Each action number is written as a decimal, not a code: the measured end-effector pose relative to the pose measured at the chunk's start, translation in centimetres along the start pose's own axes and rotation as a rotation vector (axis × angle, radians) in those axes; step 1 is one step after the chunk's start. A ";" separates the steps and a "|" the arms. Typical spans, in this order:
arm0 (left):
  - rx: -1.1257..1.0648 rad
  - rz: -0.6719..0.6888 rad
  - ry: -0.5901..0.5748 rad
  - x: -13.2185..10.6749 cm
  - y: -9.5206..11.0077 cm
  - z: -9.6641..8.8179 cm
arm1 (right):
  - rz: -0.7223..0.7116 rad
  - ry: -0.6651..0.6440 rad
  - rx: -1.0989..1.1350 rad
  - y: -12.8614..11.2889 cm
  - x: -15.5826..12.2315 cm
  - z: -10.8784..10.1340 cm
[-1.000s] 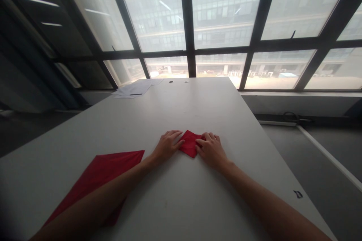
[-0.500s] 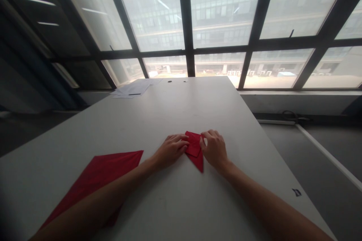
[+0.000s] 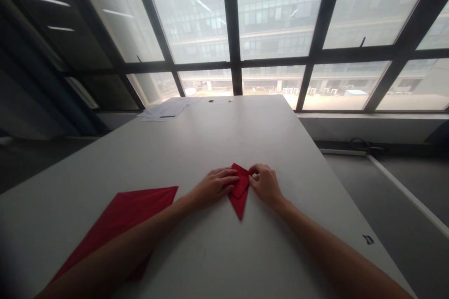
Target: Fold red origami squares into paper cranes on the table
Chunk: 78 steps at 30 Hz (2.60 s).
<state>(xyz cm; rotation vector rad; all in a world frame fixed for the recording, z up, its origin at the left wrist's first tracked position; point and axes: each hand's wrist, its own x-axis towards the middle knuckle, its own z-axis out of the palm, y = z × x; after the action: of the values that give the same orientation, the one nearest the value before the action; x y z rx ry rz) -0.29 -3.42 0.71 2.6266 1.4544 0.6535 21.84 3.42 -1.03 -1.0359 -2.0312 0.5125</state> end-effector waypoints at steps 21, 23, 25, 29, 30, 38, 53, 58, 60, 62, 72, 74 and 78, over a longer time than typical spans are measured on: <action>-0.004 -0.104 0.008 0.1 0.2 -0.3 | -0.276 -0.259 0.134 -1.8 -0.8 -0.1; 0.045 -0.090 -0.001 0.1 0.1 -0.3 | -0.304 -0.281 0.105 -1.9 -0.8 -0.1; 0.089 -0.081 -0.019 0.0 -0.1 -0.2 | -0.310 -0.280 0.084 -1.9 -0.7 -0.1; 0.128 -0.124 -0.073 -0.1 -0.4 0.1 | -0.315 -0.286 0.070 -1.7 -0.7 0.0; 0.135 -0.146 -0.082 -0.1 -0.5 0.2 | -0.316 -0.290 0.071 -1.7 -0.7 0.0; 0.178 -0.235 -0.109 -0.3 -0.8 0.5 | -0.370 -0.364 0.067 -1.9 -0.6 -0.7; 0.162 -0.477 0.085 0.1 -0.3 0.1 | -0.394 -0.378 -0.033 -1.3 -0.6 -0.5; 0.209 -0.566 0.121 0.0 -0.3 -0.2 | -0.395 -0.377 -0.085 -1.6 -0.7 -0.5; 0.188 -0.583 0.126 0.1 -0.3 -0.2 | -0.391 -0.383 -0.090 -1.7 -0.7 -0.5; 0.155 -0.592 0.134 0.3 -0.3 -0.2 | -0.386 -0.390 -0.091 -1.7 -0.7 -0.5; -0.090 -0.504 0.284 0.5 -0.5 0.0 | -0.400 -0.410 -0.073 -1.9 -0.7 -0.8; -0.055 -0.537 0.275 0.5 -0.9 0.2 | -0.414 -0.418 -0.066 -1.9 -0.7 -0.9; -0.027 -0.478 0.267 0.5 -1.0 0.3 | -0.420 -0.420 -0.066 -2.1 -0.7 -0.9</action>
<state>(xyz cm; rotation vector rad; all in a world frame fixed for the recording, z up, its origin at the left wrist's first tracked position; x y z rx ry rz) -0.71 -2.44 0.37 2.1003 2.0280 0.9707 21.81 1.63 0.54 -0.5349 -2.5666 0.4662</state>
